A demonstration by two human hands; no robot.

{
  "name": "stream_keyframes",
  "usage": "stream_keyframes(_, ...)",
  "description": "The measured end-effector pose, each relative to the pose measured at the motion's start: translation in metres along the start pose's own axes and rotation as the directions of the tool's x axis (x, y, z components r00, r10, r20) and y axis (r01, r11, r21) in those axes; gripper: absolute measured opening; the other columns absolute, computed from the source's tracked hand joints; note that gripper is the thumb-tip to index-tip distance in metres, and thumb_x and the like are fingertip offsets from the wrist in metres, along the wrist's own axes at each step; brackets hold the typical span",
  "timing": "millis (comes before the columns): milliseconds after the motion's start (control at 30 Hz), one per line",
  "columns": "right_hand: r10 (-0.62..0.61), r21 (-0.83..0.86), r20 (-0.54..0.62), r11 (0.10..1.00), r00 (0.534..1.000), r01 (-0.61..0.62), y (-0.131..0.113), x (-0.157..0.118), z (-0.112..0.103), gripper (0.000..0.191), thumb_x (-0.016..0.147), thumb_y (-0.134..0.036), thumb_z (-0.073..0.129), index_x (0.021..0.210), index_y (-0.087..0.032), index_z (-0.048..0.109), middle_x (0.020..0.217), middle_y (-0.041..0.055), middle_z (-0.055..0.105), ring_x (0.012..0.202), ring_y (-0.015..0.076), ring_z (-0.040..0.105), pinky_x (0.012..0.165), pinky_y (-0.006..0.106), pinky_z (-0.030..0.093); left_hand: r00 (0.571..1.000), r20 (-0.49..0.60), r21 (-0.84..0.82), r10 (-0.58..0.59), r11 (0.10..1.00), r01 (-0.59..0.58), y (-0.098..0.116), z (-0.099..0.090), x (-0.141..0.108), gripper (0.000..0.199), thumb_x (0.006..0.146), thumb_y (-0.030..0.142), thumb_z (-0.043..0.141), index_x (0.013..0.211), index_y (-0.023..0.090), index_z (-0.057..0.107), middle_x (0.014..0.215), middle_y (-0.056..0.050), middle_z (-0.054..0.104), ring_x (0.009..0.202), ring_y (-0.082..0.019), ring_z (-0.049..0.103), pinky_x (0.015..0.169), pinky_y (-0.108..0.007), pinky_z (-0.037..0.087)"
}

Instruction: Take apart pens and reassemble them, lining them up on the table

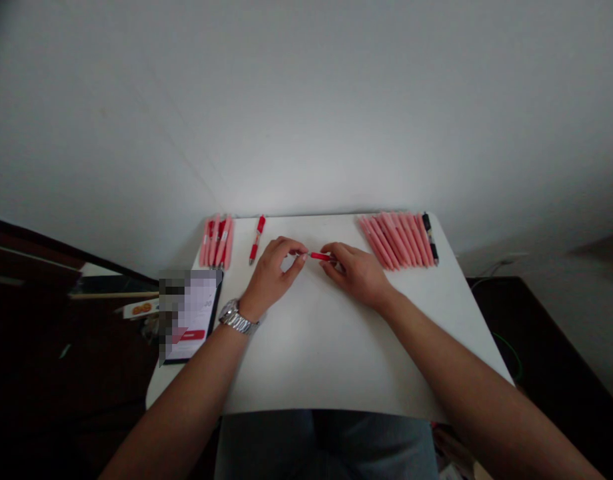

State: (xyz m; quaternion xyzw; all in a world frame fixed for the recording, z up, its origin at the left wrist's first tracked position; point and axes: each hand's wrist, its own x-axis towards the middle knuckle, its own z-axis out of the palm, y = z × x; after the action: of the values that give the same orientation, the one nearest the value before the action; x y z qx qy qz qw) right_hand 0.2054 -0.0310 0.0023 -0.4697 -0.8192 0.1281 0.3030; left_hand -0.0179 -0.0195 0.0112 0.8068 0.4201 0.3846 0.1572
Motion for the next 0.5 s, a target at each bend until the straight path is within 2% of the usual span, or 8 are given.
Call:
stream_keyframes(200,-0.006,0.002,0.007,1.000,1.000,0.006,0.0001,0.0000,0.0003,0.022,0.100,-0.036,0.056,0.115,-0.021,0.061,0.092,0.0056,0.072,0.070,0.0162,0.065,0.064,0.027,0.046,1.000,0.019,-0.005,-0.002,1.000,0.002,0.0007,-0.0004,-0.0001,0.006,0.099,0.023,0.057,0.101,0.022,0.061,0.100,-0.003,0.066,0.096,-0.019,0.059,0.089,-0.036,0.049)
stream_keyframes(500,0.004,0.003,0.022,1.000,1.000,-0.004,-0.0002,0.0010,-0.0027,0.020,0.101,-0.034,0.052,0.112,-0.021,0.063,0.093,0.0067,0.072,0.071,0.0171,0.063,0.065,0.028,0.045,0.999,-0.025,-0.023,-0.038,0.999,0.038,-0.0006,-0.0006,0.0001,0.007,0.100,0.025,0.054,0.100,0.022,0.060,0.099,-0.003,0.065,0.095,-0.018,0.059,0.087,-0.034,0.050)
